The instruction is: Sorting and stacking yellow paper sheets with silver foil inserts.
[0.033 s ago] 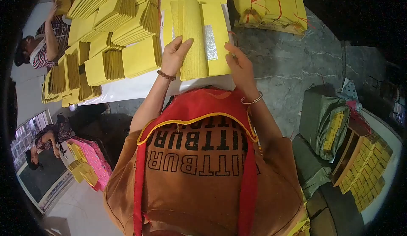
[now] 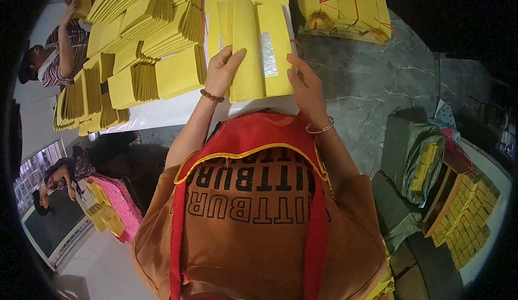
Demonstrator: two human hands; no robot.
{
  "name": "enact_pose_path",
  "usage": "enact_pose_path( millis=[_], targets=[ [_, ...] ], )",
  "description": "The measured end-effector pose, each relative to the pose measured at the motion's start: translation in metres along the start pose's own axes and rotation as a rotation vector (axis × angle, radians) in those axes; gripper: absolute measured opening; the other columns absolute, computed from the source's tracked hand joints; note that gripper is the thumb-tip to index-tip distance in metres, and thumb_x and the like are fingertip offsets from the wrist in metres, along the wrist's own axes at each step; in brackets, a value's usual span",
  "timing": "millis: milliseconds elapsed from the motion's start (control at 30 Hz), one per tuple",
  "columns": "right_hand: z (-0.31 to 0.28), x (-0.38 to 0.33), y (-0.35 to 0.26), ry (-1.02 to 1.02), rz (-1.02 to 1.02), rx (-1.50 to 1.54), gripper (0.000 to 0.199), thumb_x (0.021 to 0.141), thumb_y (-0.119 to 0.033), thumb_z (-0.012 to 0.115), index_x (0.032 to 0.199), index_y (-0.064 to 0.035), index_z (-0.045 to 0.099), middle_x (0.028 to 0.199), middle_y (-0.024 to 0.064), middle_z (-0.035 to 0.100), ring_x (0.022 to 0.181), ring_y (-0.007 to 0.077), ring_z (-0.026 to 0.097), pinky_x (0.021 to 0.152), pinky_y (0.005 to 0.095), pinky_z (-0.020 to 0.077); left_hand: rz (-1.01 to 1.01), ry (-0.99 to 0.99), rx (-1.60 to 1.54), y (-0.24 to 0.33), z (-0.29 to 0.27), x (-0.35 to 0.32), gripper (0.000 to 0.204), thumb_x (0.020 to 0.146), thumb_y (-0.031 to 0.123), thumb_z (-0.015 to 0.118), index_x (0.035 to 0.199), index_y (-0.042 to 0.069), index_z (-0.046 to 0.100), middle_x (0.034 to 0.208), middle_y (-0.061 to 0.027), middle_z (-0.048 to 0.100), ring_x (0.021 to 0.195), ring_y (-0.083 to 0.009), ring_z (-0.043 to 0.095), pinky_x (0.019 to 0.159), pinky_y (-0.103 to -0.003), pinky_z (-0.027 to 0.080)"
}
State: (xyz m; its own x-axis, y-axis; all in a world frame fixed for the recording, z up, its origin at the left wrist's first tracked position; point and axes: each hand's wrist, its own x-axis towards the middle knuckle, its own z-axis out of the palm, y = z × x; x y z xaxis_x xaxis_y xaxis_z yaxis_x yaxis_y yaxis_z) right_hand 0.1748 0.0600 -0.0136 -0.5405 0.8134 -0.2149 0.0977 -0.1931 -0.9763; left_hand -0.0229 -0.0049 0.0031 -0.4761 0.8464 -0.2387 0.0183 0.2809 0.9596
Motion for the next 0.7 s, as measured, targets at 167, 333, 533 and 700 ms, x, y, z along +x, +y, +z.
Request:
enact_pose_path(
  millis=[167,333,533,700],
  targets=[
    [0.002,-0.004,-0.009,0.045,-0.18,-0.162,0.034,0.084,-0.008,0.051,0.118,-0.0047,0.048,0.115,0.0099,0.052,0.107,0.0174,0.047,0.09,0.0273,0.0367,-0.003,0.007,-0.053,0.004,0.002,-0.003,0.021,0.083,0.021,0.058,0.084,-0.001,0.058,0.059,0.0035,0.044,0.054,-0.0043,0.036,0.047,-0.022,0.031],
    [0.007,-0.007,-0.015,0.003,-0.264,-0.187,0.036,0.083,-0.009,0.052,0.119,-0.0046,0.046,0.12,0.0114,0.047,0.109,0.02,0.047,0.09,0.0295,0.0374,-0.01,-0.001,0.056,0.005,-0.002,-0.003,0.022,0.084,0.021,0.057,0.087,-0.001,0.059,0.061,0.0036,0.047,0.055,-0.0039,0.038,0.048,-0.021,0.032],
    [0.032,-0.012,-0.018,0.016,-0.138,0.146,0.043,0.082,-0.01,0.054,0.123,-0.0033,0.042,0.124,0.0127,0.042,0.098,0.0179,0.052,0.079,0.0267,0.0437,0.068,-0.004,-0.144,0.0,0.003,-0.003,0.033,0.085,0.02,0.055,0.109,-0.002,0.051,0.093,-0.0062,0.059,0.081,-0.0087,0.052,0.069,-0.022,0.043],
    [0.044,-0.017,-0.019,-0.254,-0.141,-0.096,0.049,0.079,-0.016,0.06,0.123,-0.0012,0.042,0.125,0.0156,0.041,0.085,0.0161,0.054,0.071,0.0267,0.0463,0.152,0.022,-0.14,0.002,0.003,-0.004,0.048,0.086,0.017,0.053,0.126,-0.001,0.034,0.121,-0.0135,0.046,0.108,-0.0169,0.044,0.088,-0.027,0.038]
  ],
)
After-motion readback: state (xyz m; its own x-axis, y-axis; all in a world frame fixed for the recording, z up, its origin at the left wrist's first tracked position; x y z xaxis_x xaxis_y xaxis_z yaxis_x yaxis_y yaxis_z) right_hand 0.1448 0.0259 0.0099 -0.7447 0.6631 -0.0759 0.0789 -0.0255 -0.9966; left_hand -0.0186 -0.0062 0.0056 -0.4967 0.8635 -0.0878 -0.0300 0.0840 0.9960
